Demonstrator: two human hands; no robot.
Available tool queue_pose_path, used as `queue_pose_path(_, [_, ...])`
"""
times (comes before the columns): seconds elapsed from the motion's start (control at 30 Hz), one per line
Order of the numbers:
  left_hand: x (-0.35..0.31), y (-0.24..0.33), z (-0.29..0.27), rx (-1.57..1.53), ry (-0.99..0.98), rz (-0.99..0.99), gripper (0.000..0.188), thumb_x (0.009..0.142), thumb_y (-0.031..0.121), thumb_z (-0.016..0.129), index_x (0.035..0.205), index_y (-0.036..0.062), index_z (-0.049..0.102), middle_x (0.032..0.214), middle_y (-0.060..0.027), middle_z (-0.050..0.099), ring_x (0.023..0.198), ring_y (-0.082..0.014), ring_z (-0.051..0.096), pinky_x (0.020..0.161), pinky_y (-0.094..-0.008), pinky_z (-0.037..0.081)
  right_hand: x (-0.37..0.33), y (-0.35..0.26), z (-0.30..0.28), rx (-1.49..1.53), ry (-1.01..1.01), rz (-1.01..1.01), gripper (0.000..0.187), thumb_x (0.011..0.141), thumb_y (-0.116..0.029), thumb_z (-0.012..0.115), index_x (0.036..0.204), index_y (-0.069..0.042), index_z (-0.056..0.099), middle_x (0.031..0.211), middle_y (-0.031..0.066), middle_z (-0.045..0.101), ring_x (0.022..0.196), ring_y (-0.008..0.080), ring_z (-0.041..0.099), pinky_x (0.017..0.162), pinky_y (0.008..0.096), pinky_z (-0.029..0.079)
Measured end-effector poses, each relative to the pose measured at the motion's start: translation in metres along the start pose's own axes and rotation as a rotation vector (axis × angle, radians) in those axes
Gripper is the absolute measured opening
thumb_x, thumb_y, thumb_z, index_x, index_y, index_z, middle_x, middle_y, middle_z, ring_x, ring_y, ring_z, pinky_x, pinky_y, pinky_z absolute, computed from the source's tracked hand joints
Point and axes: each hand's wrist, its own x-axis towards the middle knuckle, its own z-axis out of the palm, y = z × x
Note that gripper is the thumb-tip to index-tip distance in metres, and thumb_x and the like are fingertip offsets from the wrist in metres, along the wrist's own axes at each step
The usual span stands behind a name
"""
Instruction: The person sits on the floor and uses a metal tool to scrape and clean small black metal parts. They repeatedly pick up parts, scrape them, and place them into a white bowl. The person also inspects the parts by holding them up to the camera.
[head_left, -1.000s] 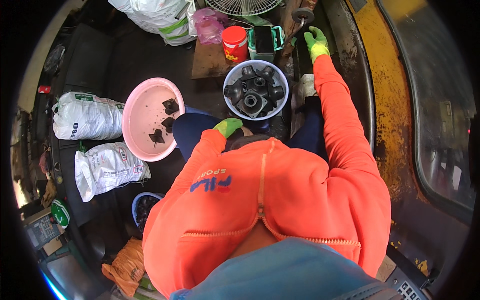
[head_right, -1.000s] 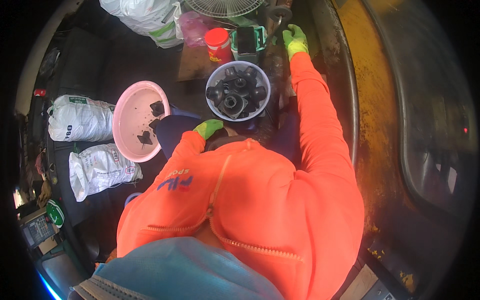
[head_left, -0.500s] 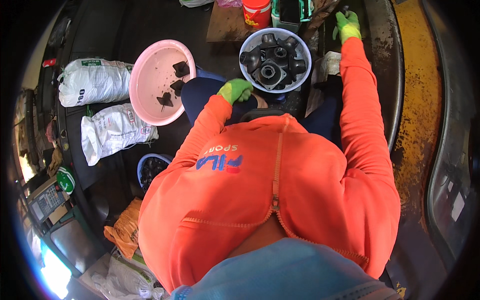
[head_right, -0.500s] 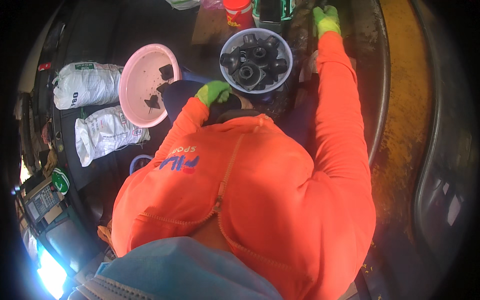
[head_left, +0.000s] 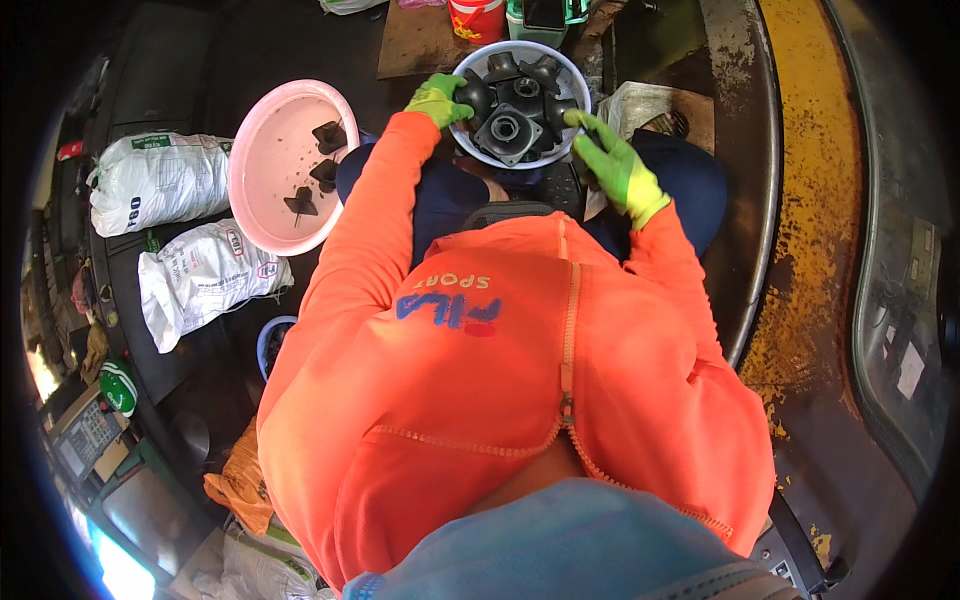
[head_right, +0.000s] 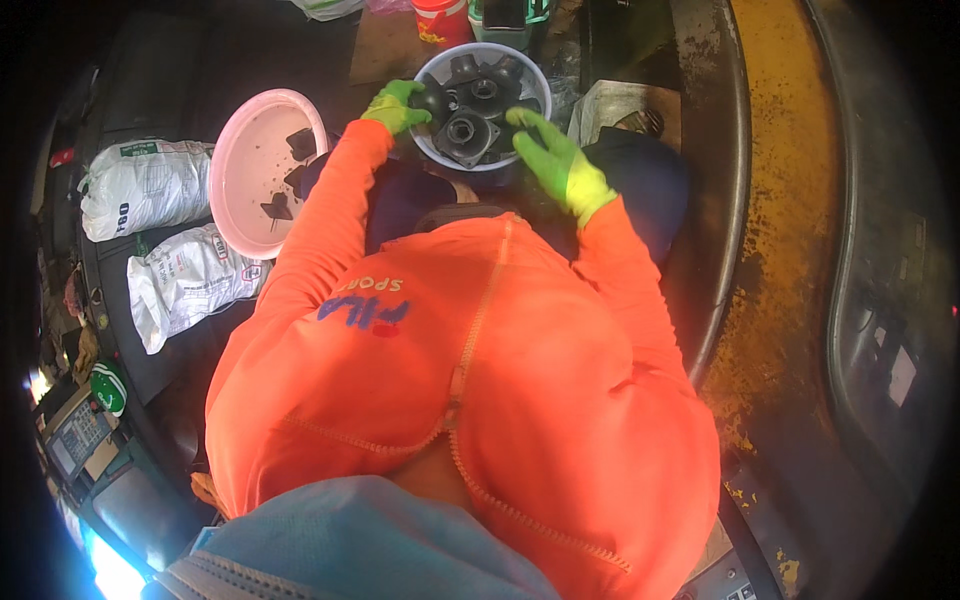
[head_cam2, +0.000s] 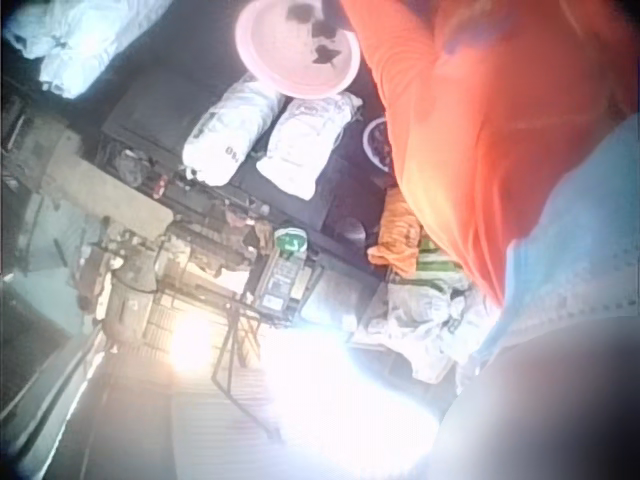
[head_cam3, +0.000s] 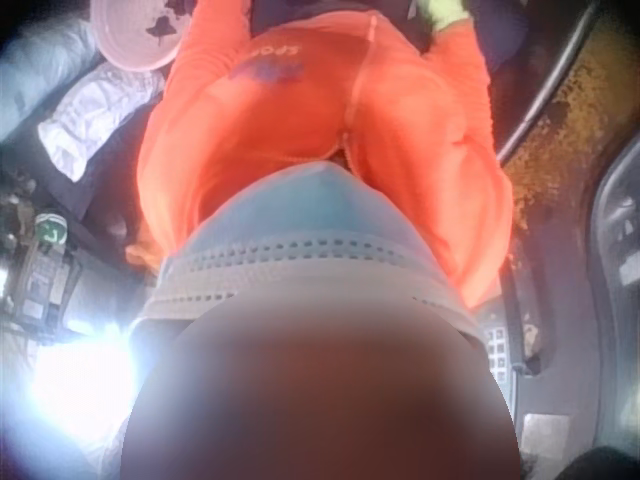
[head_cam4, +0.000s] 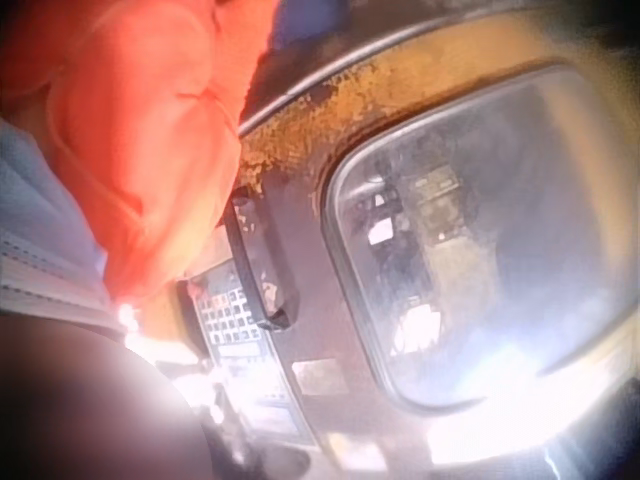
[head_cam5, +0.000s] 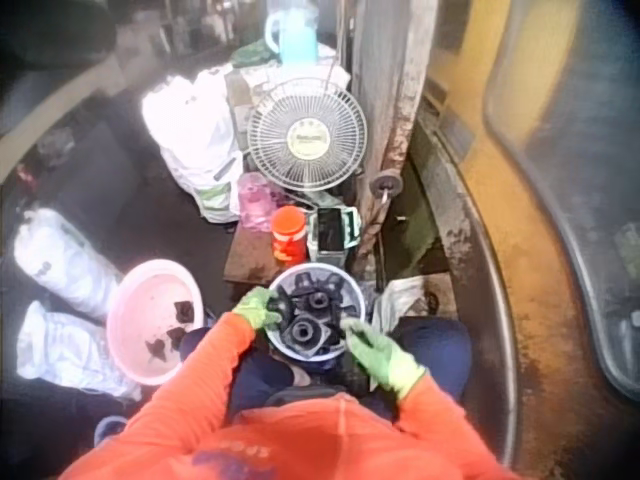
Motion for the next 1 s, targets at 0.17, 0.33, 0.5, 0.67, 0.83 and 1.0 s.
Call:
queue_pose_path(0.17, [-0.054,0.082,-0.051,-0.253,0.295,0.174,0.064,0.059,0.035,0.077,0.112,0.0016,0.063,0.106,-0.0186,0.063,0.097,-0.0308,0.061,0.087,-0.0371,0.048,-0.018,-0.010,0.022,0.439,0.223,0.025,0.035,0.087,-0.021,0.063,0.117,-0.006,0.054,0.080,-0.0029,0.055,0.054,0.0046,0.046,0.044,0.0193,0.035])
queue_pose_path(0.33, [-0.106,0.165,-0.065,-0.291,0.579,0.642,0.063,0.058,0.034,0.082,0.110,0.0042,0.062,0.107,-0.0155,0.062,0.097,-0.0316,0.059,0.085,-0.0399,0.047,-0.014,-0.047,0.020,0.686,0.105,-0.084,0.023,0.087,-0.017,0.058,0.105,-0.003,0.057,0.077,0.0029,0.058,0.055,0.0102,0.052,0.045,0.0227,0.040])
queue_pose_path(0.5, [-0.113,0.182,-0.076,-0.116,0.673,0.830,0.056,0.057,0.035,0.082,0.100,0.0037,0.063,0.102,-0.0121,0.064,0.094,-0.0313,0.060,0.082,-0.0392,0.048,-0.026,-0.060,0.027,0.876,0.024,-0.098,0.025,0.090,-0.021,0.052,0.105,-0.003,0.057,0.088,0.0055,0.062,0.065,0.0125,0.058,0.049,0.0227,0.042])
queue_pose_path(0.67, [-0.114,0.180,-0.065,-0.353,0.663,0.814,0.050,0.058,0.030,0.082,0.098,0.0060,0.064,0.099,-0.0099,0.064,0.093,-0.0300,0.059,0.083,-0.0392,0.047,-0.032,-0.040,0.016,0.762,-0.093,-0.014,0.031,0.093,-0.033,0.045,0.106,-0.007,0.056,0.082,0.0042,0.061,0.053,0.0106,0.051,0.041,0.0228,0.036])
queue_pose_path(0.83, [-0.126,0.186,-0.056,-0.694,0.428,0.612,0.040,0.070,0.008,0.077,0.106,0.0038,0.059,0.107,-0.0068,0.061,0.096,-0.0141,0.058,0.082,-0.0287,0.048,-0.033,-0.010,0.029,0.465,-0.056,-0.333,0.036,0.092,-0.025,0.054,0.122,-0.006,0.050,0.101,0.0070,0.062,0.083,0.0140,0.061,0.069,0.0268,0.049])
queue_pose_path(1.0, [-0.132,0.203,-0.042,-0.867,0.383,0.529,0.044,0.068,0.009,0.079,0.107,0.0042,0.059,0.103,-0.0062,0.061,0.092,-0.0142,0.060,0.080,-0.0279,0.050,-0.024,-0.015,0.050,-0.053,0.286,-0.867,0.043,0.088,-0.011,0.059,0.127,-0.002,0.044,0.115,0.0085,0.057,0.104,0.0179,0.056,0.089,0.0296,0.045])
